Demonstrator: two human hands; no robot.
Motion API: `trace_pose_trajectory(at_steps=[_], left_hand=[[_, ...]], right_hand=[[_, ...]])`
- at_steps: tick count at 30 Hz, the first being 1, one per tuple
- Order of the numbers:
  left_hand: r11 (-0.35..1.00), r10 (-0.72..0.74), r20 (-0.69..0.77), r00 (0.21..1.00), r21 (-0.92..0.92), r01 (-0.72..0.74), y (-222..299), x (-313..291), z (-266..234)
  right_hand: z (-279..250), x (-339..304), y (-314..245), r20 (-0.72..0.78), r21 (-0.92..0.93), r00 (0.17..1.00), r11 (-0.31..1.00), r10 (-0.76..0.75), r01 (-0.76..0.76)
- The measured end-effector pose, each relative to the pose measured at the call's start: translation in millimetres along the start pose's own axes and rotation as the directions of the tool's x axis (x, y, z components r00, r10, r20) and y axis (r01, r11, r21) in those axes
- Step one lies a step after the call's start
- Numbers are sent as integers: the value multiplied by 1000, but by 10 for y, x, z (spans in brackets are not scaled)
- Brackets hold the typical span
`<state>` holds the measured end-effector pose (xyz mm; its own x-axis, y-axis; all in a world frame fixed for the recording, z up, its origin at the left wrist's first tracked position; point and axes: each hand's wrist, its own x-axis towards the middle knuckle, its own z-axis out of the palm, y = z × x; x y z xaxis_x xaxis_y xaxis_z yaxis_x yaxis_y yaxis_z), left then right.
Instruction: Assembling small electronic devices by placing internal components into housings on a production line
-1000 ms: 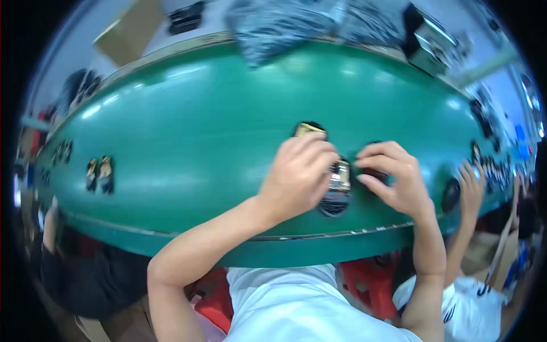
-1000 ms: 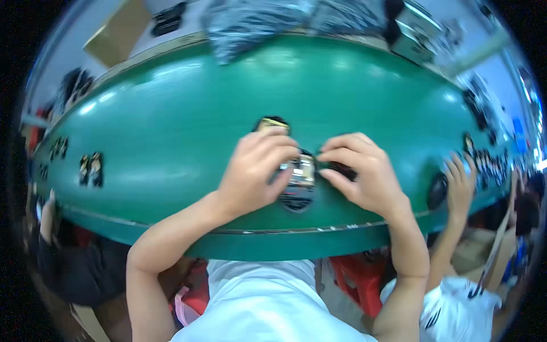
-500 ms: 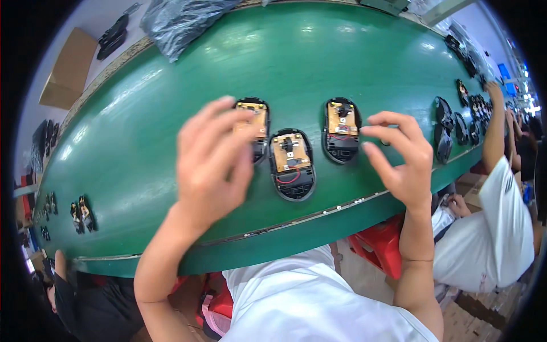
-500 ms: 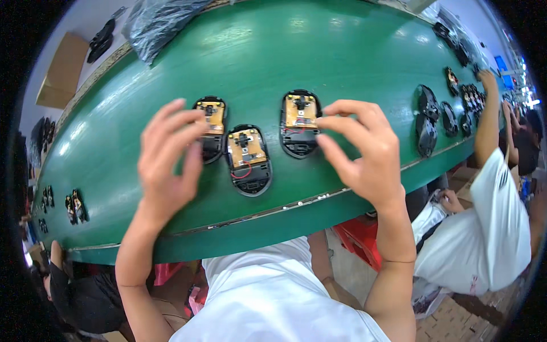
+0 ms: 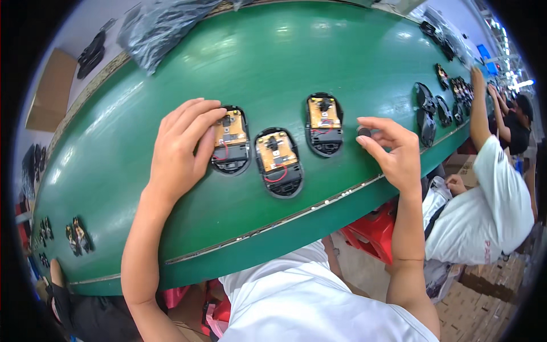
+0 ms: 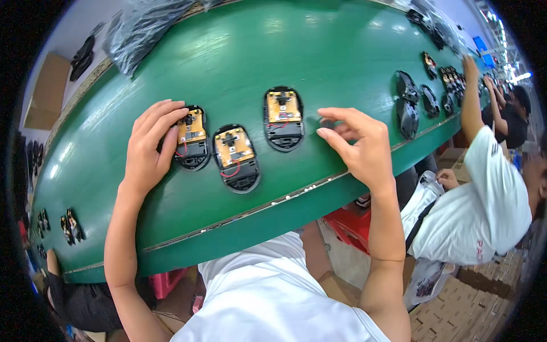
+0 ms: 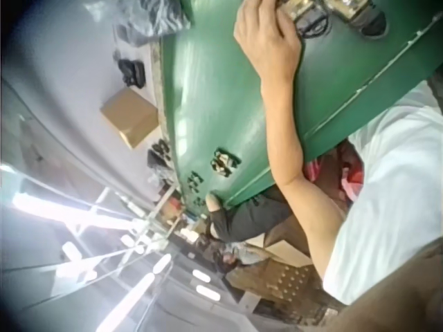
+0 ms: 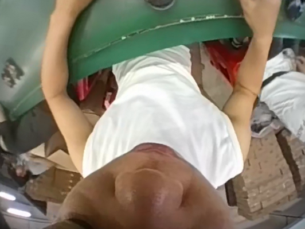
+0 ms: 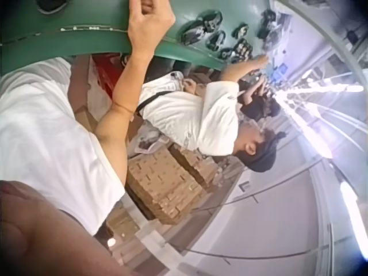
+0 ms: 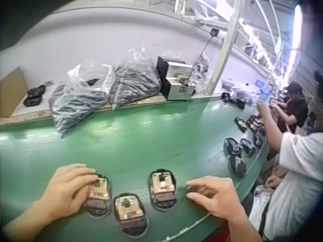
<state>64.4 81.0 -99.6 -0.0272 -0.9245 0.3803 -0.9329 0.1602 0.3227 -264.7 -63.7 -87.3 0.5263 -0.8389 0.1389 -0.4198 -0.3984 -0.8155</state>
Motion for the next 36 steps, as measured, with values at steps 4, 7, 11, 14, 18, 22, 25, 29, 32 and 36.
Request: trace_pose_trajectory(at_steps=[4,7,11,14,18,22,25,29,32,36], left_hand=[[996,-87,-34,996,17,87,16,-257,-137],[988,-157,-77,985,-22,155,63,-452,-229],[961,-252,-120,960,-150,233,147,-634,-288],[950,-271,-142,952,-199,241,143,-672,-278],[929,-284,-158,946,-288,231,116,-695,-266],[919,-311,-184,932,-308,246,100,-712,-226],[911,-320,-197,927,-331,245,98,-722,-185],[910,-326,-217,920,-336,243,91,-720,-163],[910,-328,-218,919,-335,245,101,-709,-152],[920,-319,-222,921,-306,245,92,-708,-142]], right_hand=[[174,196,-348,104,91,974,977,-203,194],[343,405,-699,271,69,891,931,-363,358],[889,556,-1001,419,94,753,849,-507,519],[1238,531,-1120,496,127,694,835,-522,536],[1487,489,-1201,472,112,651,773,-595,624],[1578,451,-1206,452,117,713,828,-536,549],[1593,465,-1199,449,65,682,783,-576,619],[1604,446,-1192,439,9,692,773,-573,634],[1567,460,-1240,473,-22,683,768,-556,640],[1562,464,-1307,507,-31,660,754,-555,657]])
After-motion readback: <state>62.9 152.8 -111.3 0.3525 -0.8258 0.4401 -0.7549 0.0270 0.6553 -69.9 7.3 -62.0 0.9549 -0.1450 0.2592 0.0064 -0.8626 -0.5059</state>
